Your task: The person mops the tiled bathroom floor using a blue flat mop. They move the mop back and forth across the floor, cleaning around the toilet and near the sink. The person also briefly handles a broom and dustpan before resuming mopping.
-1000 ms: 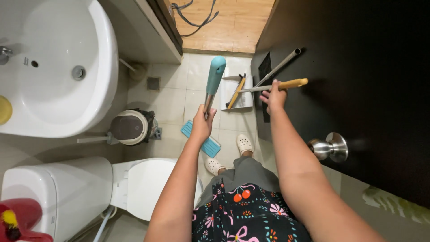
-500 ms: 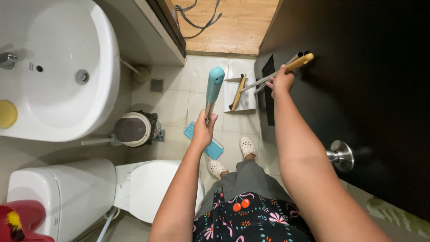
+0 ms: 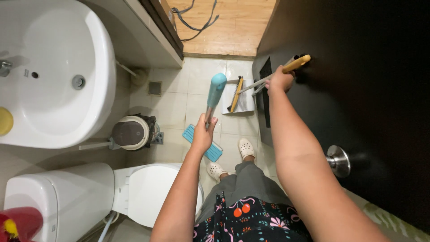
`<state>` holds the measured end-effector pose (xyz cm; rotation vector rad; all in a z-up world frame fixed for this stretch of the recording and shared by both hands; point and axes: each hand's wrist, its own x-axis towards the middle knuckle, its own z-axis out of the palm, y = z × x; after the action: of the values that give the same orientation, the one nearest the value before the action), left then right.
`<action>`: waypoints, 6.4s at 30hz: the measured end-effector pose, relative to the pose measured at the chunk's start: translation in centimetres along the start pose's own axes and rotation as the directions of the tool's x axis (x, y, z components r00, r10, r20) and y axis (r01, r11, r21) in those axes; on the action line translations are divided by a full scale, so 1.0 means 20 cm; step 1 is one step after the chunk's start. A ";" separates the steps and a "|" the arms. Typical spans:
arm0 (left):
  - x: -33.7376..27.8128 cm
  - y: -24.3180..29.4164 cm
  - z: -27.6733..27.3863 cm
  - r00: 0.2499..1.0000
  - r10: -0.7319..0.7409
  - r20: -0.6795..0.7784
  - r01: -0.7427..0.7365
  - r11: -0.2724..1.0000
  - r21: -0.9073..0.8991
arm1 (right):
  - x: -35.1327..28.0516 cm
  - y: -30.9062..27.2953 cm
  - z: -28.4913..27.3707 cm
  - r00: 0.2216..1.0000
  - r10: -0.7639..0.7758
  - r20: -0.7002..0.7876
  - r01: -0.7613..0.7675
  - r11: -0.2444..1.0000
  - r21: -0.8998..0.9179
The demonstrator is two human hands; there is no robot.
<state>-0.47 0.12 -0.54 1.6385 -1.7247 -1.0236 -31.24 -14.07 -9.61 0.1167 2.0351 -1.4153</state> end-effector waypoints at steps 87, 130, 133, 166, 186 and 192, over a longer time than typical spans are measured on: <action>-0.02 -0.43 -0.62 0.938 -0.144 -0.315 0.085 0.978 -0.193 | -0.44 0.00 0.63 0.369 -0.661 0.653 0.871 0.491 0.005; 0.69 -0.43 -0.95 0.701 -0.579 -0.415 0.422 0.807 -0.413 | -1.39 -0.08 3.08 -0.221 -0.228 0.948 0.638 0.702 0.317; 0.69 -0.42 -0.96 0.690 -0.636 -0.345 0.493 0.762 -0.419 | -1.38 -0.12 3.19 -0.352 -0.264 0.898 0.692 0.572 0.440; 0.69 -0.47 -0.91 0.662 -0.537 -0.522 0.363 0.840 -0.403 | -1.45 0.19 2.12 -0.105 0.587 0.803 0.828 0.499 -0.257; -0.08 -0.57 -0.62 0.709 -0.214 -0.672 0.027 0.960 -0.278 | -2.17 0.03 0.44 -0.598 -0.063 0.799 -0.017 0.998 0.066; -0.26 -0.45 -0.40 0.647 -0.132 -0.751 0.031 0.989 -0.146 | -2.12 0.22 0.20 -0.413 -0.287 0.865 -0.039 0.954 0.298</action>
<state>11.76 4.31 -2.78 1.7223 -0.9917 -0.3354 5.69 -3.78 9.24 -1.0564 0.2099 -0.9574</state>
